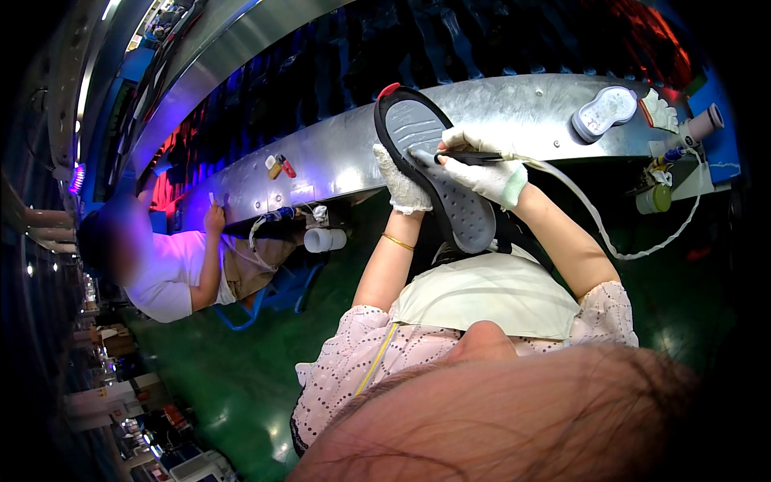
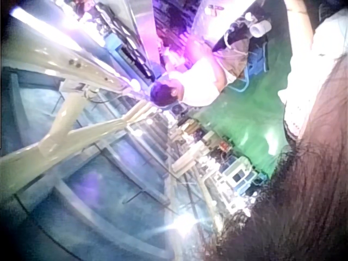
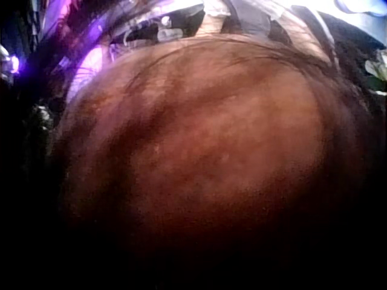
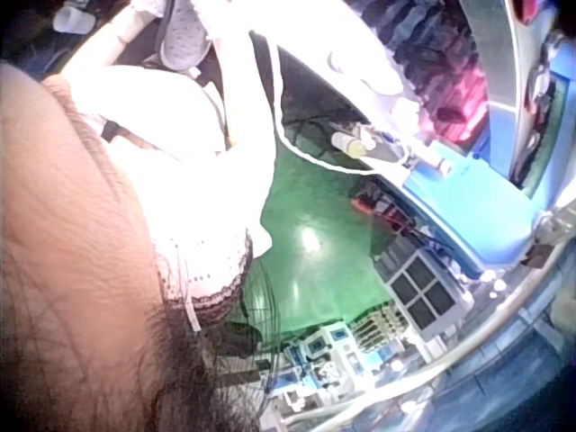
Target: The person scrubs the sole of a shoe with a brush while wearing gloves. They repeatedly scrub the same shoe sole and then place it on the conveyor belt before picking up another shoe to continue the process.
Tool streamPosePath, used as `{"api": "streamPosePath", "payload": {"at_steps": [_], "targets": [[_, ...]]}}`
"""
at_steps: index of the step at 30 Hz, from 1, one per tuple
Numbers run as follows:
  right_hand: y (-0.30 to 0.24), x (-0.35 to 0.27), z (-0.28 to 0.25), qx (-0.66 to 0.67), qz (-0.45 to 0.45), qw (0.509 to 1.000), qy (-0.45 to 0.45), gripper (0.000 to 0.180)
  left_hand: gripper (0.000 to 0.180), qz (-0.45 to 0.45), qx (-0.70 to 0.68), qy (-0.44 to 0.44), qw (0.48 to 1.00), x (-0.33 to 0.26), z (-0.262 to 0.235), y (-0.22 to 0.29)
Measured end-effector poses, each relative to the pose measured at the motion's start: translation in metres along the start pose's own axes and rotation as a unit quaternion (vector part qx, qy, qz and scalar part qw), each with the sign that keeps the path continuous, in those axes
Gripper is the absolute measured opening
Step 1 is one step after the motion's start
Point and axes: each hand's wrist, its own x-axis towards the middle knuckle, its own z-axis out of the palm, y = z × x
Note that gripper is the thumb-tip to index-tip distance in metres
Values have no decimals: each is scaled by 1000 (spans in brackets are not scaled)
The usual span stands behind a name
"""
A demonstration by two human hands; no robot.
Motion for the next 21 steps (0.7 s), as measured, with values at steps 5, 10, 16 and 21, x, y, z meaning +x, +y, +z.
{"api": "streamPosePath", "payload": {"at_steps": [5, 10, 16, 21], "targets": [[-1, -15, 2, -125, -137, 982, -21, 14, 74, 3, 49, 5, 999, 2, 2, 7], [7, -25, -16, 60, 98, 993, -2, 13, 82, -80, 59, -48, 994, -11, -6, 9], [17, -40, -32, -10, 48, 998, 41, 10, 82, -252, 62, -70, 963, -38, -24, -21], [17, -30, -27, 158, 138, 978, 16, 8, 81, -199, 46, -77, 976, -20, -24, -20]]}}
